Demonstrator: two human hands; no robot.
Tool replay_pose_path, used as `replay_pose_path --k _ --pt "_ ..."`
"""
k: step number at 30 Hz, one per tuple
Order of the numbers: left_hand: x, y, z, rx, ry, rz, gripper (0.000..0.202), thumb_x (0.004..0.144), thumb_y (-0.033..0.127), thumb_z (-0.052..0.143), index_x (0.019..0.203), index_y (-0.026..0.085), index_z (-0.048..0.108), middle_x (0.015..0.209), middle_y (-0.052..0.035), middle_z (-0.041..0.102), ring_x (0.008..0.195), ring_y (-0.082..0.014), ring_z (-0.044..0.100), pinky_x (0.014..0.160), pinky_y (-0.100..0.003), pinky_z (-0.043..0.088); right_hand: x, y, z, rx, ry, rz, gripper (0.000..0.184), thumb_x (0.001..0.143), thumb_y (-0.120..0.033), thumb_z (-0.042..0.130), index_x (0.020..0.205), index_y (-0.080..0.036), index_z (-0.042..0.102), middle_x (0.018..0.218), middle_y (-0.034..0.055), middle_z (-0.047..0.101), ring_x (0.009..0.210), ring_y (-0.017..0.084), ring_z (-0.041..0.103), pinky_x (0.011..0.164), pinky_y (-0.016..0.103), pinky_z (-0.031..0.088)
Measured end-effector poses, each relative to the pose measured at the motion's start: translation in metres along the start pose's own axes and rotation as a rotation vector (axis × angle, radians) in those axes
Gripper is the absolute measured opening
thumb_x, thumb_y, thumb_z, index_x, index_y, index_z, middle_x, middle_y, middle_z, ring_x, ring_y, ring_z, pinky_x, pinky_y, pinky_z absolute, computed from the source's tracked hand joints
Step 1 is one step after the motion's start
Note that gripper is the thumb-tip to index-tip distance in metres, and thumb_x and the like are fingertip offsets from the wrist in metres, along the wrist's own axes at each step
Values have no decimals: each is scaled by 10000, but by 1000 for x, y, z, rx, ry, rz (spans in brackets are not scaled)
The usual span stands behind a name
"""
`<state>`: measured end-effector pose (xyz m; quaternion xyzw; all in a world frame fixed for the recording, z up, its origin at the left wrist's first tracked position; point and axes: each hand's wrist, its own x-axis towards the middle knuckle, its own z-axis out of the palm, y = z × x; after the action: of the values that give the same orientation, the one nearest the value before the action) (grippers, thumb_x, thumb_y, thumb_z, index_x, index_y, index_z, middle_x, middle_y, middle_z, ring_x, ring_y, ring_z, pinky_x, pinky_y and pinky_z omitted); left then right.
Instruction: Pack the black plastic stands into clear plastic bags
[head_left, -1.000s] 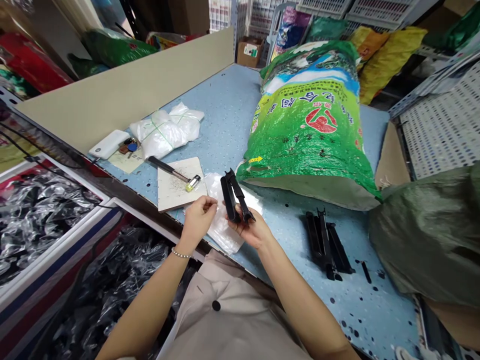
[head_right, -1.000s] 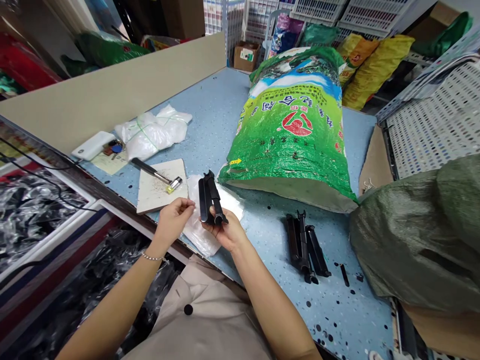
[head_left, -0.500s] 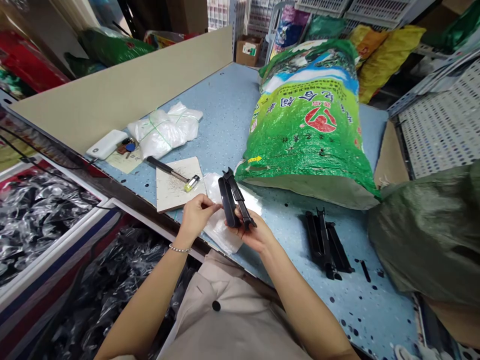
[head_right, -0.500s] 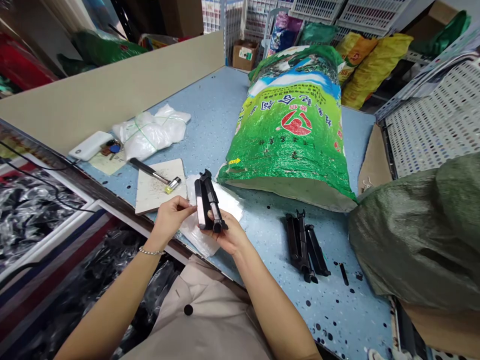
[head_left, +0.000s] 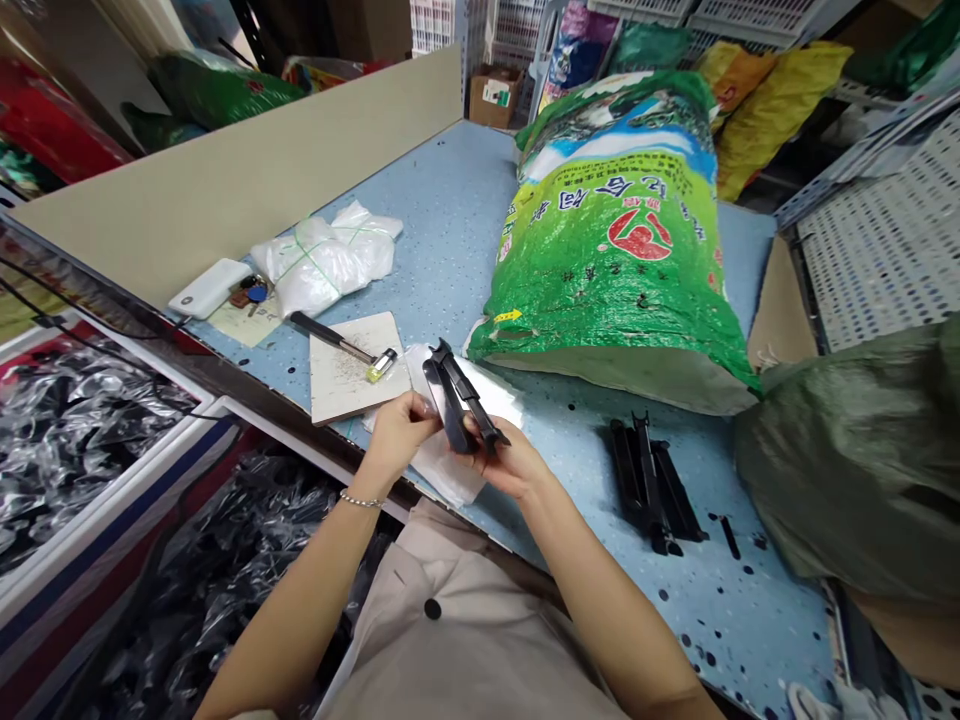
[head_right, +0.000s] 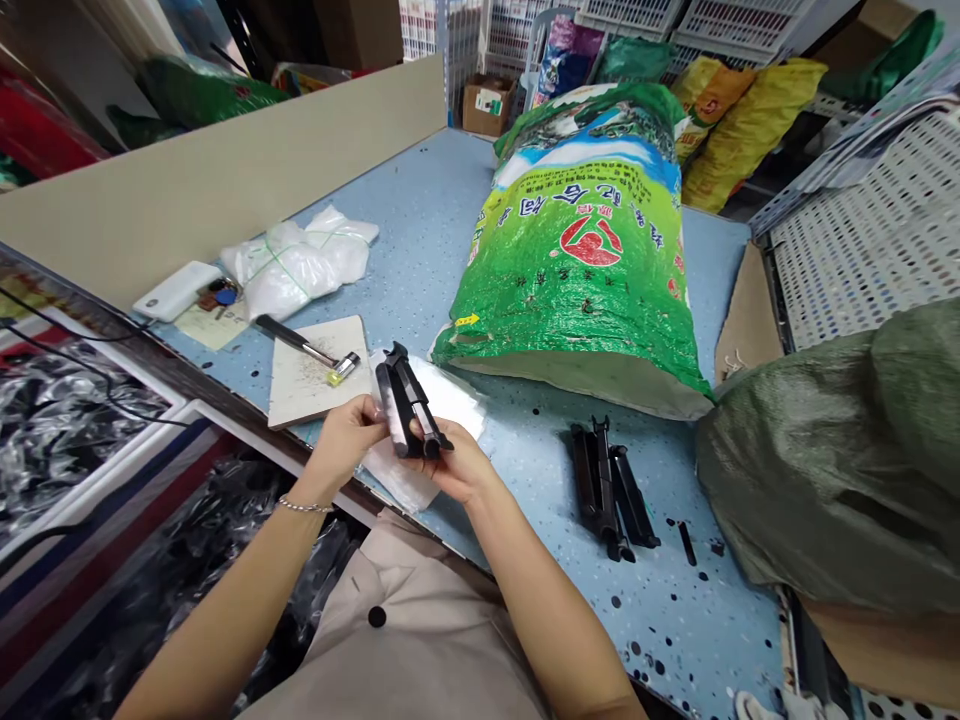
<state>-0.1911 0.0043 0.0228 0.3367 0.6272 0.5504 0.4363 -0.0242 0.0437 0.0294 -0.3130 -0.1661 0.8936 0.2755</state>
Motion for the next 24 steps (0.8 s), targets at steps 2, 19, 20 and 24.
replay_pose_path --k 2,19,20,24 --pt "1 0 1 -86 -55 -54 320 518 283 823 582 179 528 622 35 560 580 -97 504 568 -227 410 2 0 -2 24 52 -8 110 702 -126 733 772 -134 649 713 28 715 584 144 672 532 232 589" --pt "-13 9 -37 576 -111 532 277 788 85 420 763 222 659 1056 -76 667 973 -214 644 747 -318 531 -23 2 -17 -43 64 -192 400 671 -337 802 1016 -185 669 757 -3 700 618 101 626 544 177 515" --pt "-14 9 -35 546 -117 501 248 783 83 419 735 217 621 1028 -69 675 895 -194 661 673 -289 526 -31 2 -18 -31 -16 -112 435 685 -362 788 1057 -181 656 767 10 702 625 108 633 547 186 524" --pt "-13 10 -30 550 -83 444 121 832 136 456 841 227 536 836 -14 692 589 -131 630 613 -276 508 -54 9 -23 -134 -105 47 284 699 -334 789 848 -135 651 692 49 692 535 116 626 444 172 496"
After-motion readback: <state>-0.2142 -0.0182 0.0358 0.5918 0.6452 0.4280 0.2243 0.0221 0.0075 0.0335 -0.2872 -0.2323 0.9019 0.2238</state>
